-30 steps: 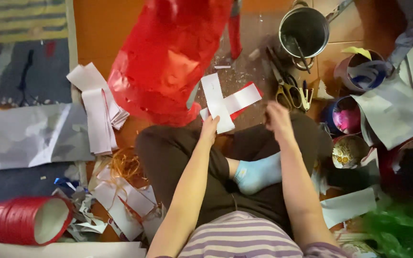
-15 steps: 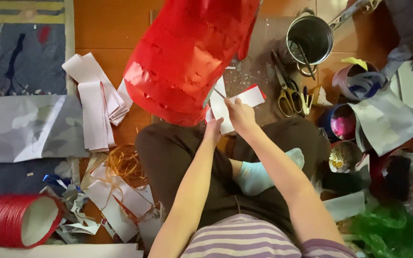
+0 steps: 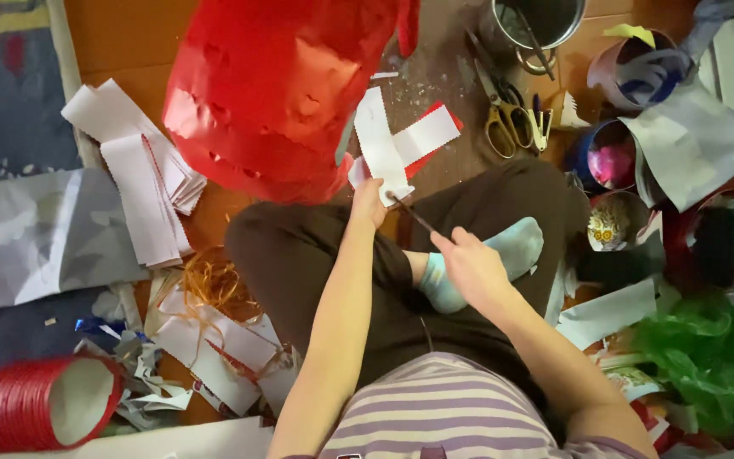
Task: Cutting and applying paper strips to a large red model structure
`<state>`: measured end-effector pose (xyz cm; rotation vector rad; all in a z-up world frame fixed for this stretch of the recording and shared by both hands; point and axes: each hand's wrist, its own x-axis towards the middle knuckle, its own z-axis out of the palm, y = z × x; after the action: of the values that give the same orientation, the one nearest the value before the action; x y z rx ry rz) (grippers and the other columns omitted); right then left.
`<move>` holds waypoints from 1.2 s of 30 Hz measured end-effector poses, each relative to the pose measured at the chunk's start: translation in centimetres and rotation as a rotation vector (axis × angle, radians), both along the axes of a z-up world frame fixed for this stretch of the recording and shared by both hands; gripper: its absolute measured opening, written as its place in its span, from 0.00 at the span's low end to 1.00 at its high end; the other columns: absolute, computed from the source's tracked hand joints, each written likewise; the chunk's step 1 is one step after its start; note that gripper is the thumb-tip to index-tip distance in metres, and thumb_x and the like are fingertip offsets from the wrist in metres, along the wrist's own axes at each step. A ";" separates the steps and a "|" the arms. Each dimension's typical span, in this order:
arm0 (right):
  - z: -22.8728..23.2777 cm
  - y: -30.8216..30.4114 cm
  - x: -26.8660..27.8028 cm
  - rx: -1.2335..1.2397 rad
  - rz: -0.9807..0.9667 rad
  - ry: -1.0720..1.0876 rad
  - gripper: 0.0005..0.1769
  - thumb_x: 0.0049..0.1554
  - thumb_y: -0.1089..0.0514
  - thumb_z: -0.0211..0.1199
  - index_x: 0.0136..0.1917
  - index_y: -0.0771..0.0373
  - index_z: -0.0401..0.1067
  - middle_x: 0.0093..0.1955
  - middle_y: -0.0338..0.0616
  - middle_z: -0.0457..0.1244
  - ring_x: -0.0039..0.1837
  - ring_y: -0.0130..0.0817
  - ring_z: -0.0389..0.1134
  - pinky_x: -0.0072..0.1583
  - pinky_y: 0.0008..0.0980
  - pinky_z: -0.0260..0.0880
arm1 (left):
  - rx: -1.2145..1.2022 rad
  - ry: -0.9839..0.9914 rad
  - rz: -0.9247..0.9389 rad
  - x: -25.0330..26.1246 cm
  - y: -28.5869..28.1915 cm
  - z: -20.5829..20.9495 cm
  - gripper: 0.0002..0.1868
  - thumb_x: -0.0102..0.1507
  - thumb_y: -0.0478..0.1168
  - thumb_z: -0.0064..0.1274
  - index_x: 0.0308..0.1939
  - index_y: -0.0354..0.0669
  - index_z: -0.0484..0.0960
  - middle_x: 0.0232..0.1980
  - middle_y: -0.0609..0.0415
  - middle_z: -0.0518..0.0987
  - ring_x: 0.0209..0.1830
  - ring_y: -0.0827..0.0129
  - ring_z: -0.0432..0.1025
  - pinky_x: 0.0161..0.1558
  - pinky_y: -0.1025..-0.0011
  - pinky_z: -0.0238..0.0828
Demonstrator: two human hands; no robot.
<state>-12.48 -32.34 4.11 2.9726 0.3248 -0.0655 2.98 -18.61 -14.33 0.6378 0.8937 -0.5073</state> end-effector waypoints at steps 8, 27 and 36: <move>-1.0 -0.1 -1.3 0.074 -0.104 0.089 0.22 0.56 0.57 0.50 0.61 0.33 0.63 0.36 0.30 0.51 0.33 0.26 0.61 0.36 0.24 0.67 | 0.062 -0.022 -0.086 0.7 -0.3 -7.7 0.26 0.63 0.41 0.52 0.63 0.52 0.61 0.61 0.47 0.61 0.35 0.56 0.69 0.31 0.60 0.76; -6.0 1.5 15.1 0.380 -0.296 0.233 0.16 0.58 0.51 0.53 0.59 0.40 0.71 0.43 0.43 0.60 0.41 0.51 0.71 0.43 0.52 0.73 | 0.191 -0.063 -0.075 -0.1 -0.7 1.1 0.33 0.59 0.32 0.48 0.68 0.29 0.60 0.65 0.28 0.65 0.61 0.38 0.66 0.56 0.41 0.68; -8.1 3.4 17.5 0.558 -0.300 0.259 0.14 0.59 0.56 0.47 0.55 0.43 0.70 0.43 0.43 0.58 0.44 0.56 0.71 0.47 0.50 0.74 | 0.241 -0.123 -0.162 0.5 0.3 11.9 0.32 0.60 0.32 0.45 0.70 0.39 0.60 0.67 0.37 0.66 0.67 0.46 0.62 0.64 0.50 0.62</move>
<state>5.03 -28.93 -3.99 3.5472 -0.1041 -0.4690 3.47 -18.29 -2.40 0.9566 0.7967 -0.5035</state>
